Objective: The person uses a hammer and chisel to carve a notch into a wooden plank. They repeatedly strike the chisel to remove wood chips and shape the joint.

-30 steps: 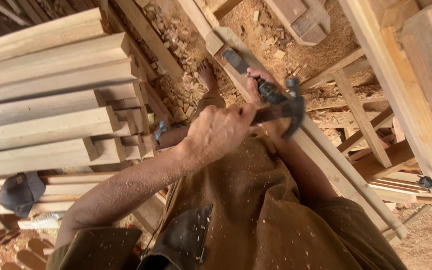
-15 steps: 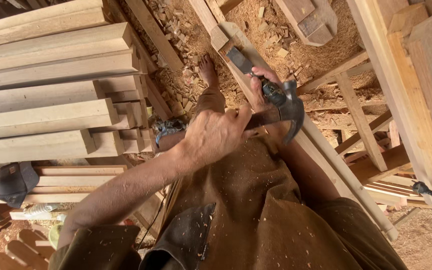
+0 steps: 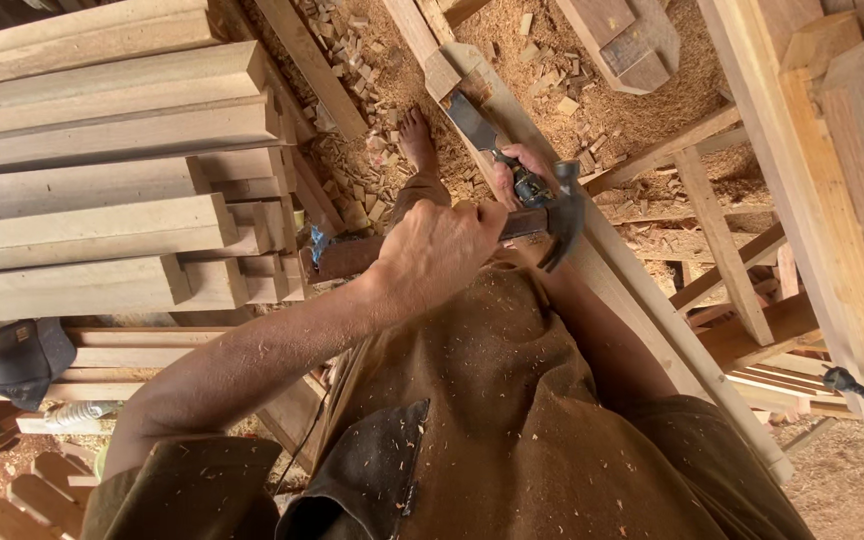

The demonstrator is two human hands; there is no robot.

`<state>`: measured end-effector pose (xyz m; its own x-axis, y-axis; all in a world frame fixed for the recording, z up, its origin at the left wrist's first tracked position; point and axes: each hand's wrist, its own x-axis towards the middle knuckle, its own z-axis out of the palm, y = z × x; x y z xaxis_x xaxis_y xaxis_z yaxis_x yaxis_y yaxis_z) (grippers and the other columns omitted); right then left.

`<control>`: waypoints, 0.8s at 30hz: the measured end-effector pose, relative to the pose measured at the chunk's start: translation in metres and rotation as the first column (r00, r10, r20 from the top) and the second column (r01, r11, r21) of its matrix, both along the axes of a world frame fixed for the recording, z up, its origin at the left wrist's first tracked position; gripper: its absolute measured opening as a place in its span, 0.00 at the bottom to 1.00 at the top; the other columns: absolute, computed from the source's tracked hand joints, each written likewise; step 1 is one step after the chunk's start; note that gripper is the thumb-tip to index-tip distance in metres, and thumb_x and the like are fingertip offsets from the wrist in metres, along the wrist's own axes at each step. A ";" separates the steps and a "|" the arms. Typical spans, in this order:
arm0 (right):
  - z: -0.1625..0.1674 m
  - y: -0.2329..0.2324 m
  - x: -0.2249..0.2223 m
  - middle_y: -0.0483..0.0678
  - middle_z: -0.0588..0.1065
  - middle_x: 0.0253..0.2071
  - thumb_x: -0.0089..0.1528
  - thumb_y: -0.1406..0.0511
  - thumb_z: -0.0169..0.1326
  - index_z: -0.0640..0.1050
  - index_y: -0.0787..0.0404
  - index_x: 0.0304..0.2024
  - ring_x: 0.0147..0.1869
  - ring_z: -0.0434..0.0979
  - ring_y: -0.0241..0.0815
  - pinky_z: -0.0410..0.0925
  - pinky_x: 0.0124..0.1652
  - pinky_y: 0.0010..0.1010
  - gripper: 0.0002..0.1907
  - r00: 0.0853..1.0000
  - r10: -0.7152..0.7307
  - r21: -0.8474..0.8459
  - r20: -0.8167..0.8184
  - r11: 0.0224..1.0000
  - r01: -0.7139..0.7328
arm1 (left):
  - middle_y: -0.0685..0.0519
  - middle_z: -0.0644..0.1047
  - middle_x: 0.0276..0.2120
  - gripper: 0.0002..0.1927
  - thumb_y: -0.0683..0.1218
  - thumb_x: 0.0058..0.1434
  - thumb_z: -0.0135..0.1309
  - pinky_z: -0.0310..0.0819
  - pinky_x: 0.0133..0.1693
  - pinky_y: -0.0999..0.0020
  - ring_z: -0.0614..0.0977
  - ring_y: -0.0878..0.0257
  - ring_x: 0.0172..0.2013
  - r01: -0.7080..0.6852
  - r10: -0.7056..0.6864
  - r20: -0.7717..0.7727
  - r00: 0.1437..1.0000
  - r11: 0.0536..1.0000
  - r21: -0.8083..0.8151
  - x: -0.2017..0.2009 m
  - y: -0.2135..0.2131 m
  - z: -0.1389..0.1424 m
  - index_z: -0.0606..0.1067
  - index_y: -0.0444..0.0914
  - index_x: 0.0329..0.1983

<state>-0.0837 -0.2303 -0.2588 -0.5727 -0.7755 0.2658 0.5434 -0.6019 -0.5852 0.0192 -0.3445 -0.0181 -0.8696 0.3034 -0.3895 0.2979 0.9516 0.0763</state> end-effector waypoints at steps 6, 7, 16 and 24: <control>0.015 -0.003 0.032 0.54 0.77 0.42 0.70 0.70 0.57 0.73 0.64 0.59 0.36 0.78 0.33 0.76 0.34 0.22 0.15 0.864 -0.482 0.426 -0.143 0.758 0.493 | 0.54 0.73 0.15 0.12 0.47 0.71 0.50 0.64 0.08 0.72 0.72 0.74 0.11 0.079 -0.067 -0.097 0.993 0.989 0.126 0.005 0.007 0.007 0.71 0.31 0.46; 0.017 -0.007 0.031 0.53 0.77 0.42 0.69 0.71 0.57 0.74 0.64 0.57 0.37 0.79 0.34 0.77 0.36 0.25 0.14 0.697 -0.600 0.283 -0.393 0.642 0.712 | 0.53 0.73 0.15 0.11 0.46 0.69 0.50 0.65 0.07 0.70 0.72 0.73 0.10 0.099 -0.090 -0.100 0.991 0.991 0.092 0.005 0.006 0.008 0.71 0.34 0.49; 0.046 -0.023 0.030 0.55 0.74 0.56 0.74 0.71 0.55 0.73 0.63 0.57 0.52 0.79 0.42 0.78 0.52 0.28 0.10 0.465 -0.517 0.196 -0.719 0.492 0.849 | 0.52 0.74 0.17 0.19 0.53 0.67 0.56 0.74 0.17 0.62 0.79 0.61 0.15 -0.147 0.151 -0.003 0.988 0.964 0.222 0.014 -0.013 0.001 0.69 0.32 0.43; 0.048 -0.058 -0.054 0.50 0.76 0.48 0.70 0.60 0.56 0.70 0.60 0.60 0.43 0.80 0.32 0.80 0.39 0.24 0.20 0.933 0.006 -0.069 -0.361 0.997 -0.033 | 0.52 0.73 0.15 0.15 0.55 0.74 0.49 0.64 0.08 0.64 0.71 0.65 0.08 -0.454 0.432 0.168 0.886 0.738 0.499 0.050 -0.042 0.016 0.70 0.38 0.44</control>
<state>-0.1373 -0.2884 -0.2104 -0.4128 -0.7565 0.5072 0.3162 -0.6413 -0.6991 0.0687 -0.3863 -0.0020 -0.9442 0.0500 -0.3255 -0.1614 0.7912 0.5898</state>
